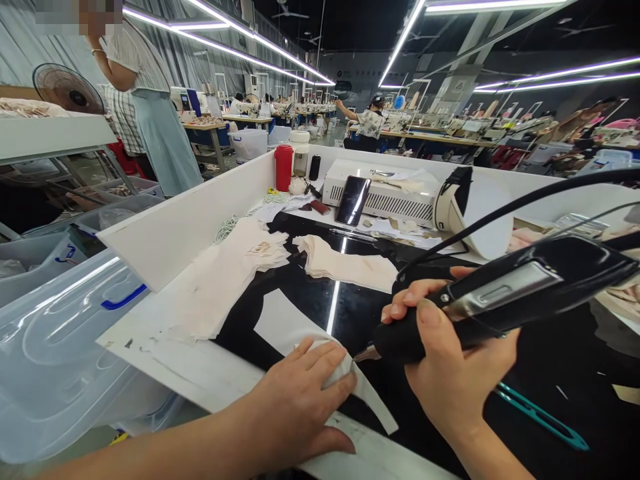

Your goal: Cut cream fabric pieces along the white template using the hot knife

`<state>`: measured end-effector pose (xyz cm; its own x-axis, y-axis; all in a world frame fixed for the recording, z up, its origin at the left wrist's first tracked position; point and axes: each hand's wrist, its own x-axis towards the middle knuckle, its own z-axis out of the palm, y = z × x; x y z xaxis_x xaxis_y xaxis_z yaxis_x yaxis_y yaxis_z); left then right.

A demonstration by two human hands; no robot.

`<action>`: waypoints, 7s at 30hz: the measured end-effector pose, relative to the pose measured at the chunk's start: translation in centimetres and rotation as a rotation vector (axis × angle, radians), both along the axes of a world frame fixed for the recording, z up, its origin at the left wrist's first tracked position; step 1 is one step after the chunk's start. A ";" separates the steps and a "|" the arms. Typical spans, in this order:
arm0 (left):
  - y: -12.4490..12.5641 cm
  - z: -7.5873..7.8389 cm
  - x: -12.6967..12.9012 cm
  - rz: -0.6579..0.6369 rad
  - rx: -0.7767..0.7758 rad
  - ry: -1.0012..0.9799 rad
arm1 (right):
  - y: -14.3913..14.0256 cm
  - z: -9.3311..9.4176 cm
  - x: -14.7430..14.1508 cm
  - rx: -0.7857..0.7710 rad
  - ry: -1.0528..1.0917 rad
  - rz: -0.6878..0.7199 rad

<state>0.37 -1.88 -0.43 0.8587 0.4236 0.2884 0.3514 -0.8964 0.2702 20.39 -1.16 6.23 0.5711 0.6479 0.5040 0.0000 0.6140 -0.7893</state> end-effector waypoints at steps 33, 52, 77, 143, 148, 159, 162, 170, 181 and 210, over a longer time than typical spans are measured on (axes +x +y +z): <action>2.2 2.3 -1.5 0.054 0.237 0.102 | -4.6 1.3 1.3 0.050 0.007 0.121; -0.9 2.8 -0.7 0.117 0.441 0.044 | -4.2 0.2 1.5 0.054 -0.021 0.114; 0.8 0.2 2.0 -0.168 0.302 -0.179 | -4.5 0.3 1.7 0.044 -0.035 0.132; 0.6 0.9 1.4 -0.136 0.039 -0.143 | -3.1 2.3 1.1 -0.007 0.038 0.003; 0.7 0.9 1.3 -0.127 0.037 -0.145 | -2.9 2.1 1.2 0.006 0.023 -0.004; -2.0 0.2 1.4 -0.091 0.091 -0.149 | -4.3 1.8 1.1 -0.013 0.036 0.062; -1.8 0.9 1.3 -0.085 0.133 -0.187 | -4.7 1.4 1.1 0.005 0.046 0.072; 1.9 1.7 1.9 -0.251 0.143 -0.186 | -4.7 1.1 1.2 0.024 0.001 0.084; 3.1 1.3 1.2 -0.267 0.090 -0.086 | -4.9 0.5 1.3 0.020 -0.033 0.099; 1.7 0.3 1.3 -0.212 0.133 -0.092 | -3.4 1.9 1.1 -0.004 0.068 0.010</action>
